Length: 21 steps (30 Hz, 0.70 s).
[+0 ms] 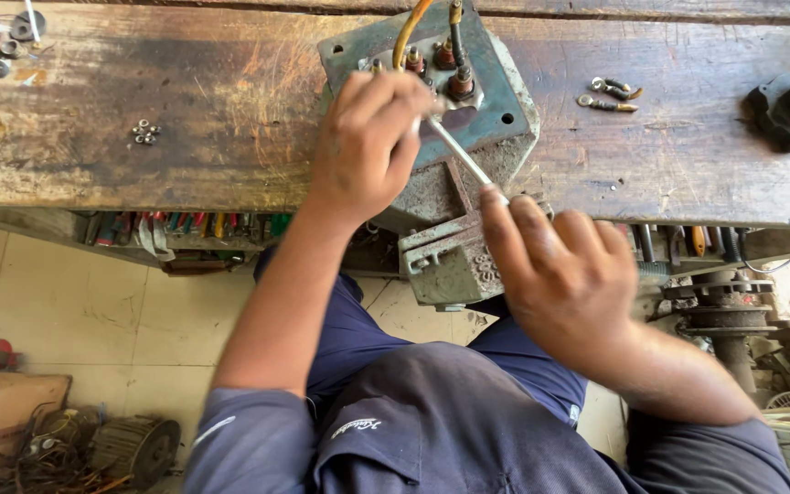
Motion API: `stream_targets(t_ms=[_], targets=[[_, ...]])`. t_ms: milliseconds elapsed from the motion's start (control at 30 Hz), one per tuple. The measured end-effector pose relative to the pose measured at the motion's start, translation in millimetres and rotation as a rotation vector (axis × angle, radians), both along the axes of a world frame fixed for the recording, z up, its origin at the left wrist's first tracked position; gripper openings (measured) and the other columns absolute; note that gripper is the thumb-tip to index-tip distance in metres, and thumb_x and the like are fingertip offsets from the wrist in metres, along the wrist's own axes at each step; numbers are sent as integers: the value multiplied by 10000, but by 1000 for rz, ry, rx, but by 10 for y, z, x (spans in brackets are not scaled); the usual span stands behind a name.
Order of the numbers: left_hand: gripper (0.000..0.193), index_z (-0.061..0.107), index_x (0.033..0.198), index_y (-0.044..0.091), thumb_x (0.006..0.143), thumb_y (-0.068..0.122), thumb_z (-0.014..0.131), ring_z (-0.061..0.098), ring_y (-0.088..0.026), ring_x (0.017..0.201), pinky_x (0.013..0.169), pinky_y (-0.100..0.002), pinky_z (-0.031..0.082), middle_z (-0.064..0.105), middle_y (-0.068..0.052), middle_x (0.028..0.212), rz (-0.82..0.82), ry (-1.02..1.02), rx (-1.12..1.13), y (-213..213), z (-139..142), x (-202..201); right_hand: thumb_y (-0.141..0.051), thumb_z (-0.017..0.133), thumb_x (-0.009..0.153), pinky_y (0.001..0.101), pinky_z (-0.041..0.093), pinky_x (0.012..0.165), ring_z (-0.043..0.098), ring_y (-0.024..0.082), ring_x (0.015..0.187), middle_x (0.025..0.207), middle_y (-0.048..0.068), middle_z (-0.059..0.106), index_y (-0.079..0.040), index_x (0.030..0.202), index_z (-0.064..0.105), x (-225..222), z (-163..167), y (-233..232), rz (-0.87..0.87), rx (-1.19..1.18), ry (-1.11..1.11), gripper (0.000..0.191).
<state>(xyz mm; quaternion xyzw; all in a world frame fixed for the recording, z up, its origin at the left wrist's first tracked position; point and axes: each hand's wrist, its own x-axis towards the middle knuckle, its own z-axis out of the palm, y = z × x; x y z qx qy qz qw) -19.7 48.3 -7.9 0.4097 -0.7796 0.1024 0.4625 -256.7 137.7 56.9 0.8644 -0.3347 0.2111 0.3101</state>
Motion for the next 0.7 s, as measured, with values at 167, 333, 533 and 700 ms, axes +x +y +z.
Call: stream_targets(t_ms=[167, 333, 533, 700], targets=[[225, 750, 1159, 102, 940, 116, 796, 640, -191, 960, 808, -310, 544, 686, -4, 1073, 7, -181, -15, 336, 168, 118, -102, 759, 948, 287, 369, 537, 537, 118, 658, 1002, 46, 725, -28, 1150, 757, -167, 135, 92, 154, -41, -14, 215], [252, 753, 1190, 93, 940, 82, 785, 690, -179, 961, 813, -285, 576, 696, -28, 1076, -8, -41, -34, 322, 206, 6, -83, 803, 888, 293, 470, 522, 608, 148, 652, 872, 81, 628, 22, 1052, 694, -55, 167, 143, 591, 127, -300, 223], [261, 764, 1161, 158, 963, 323, 807, 623, -178, 926, 744, -334, 507, 702, 26, 1015, 159, -93, -202, -83, 126, -63, -215, 840, 937, 328, 417, 542, 532, 162, 641, 788, 26, 499, -25, 1139, 708, 471, -162, 21, 556, 222, -465, 307], [303, 765, 1154, 88, 949, 294, 851, 623, -214, 893, 752, -349, 531, 719, -23, 1036, 133, -91, -99, -149, 113, 67, -255, 758, 987, 316, 373, 576, 518, 137, 684, 801, -14, 474, -73, 1178, 686, 773, -313, -28, 455, 183, -373, 273]])
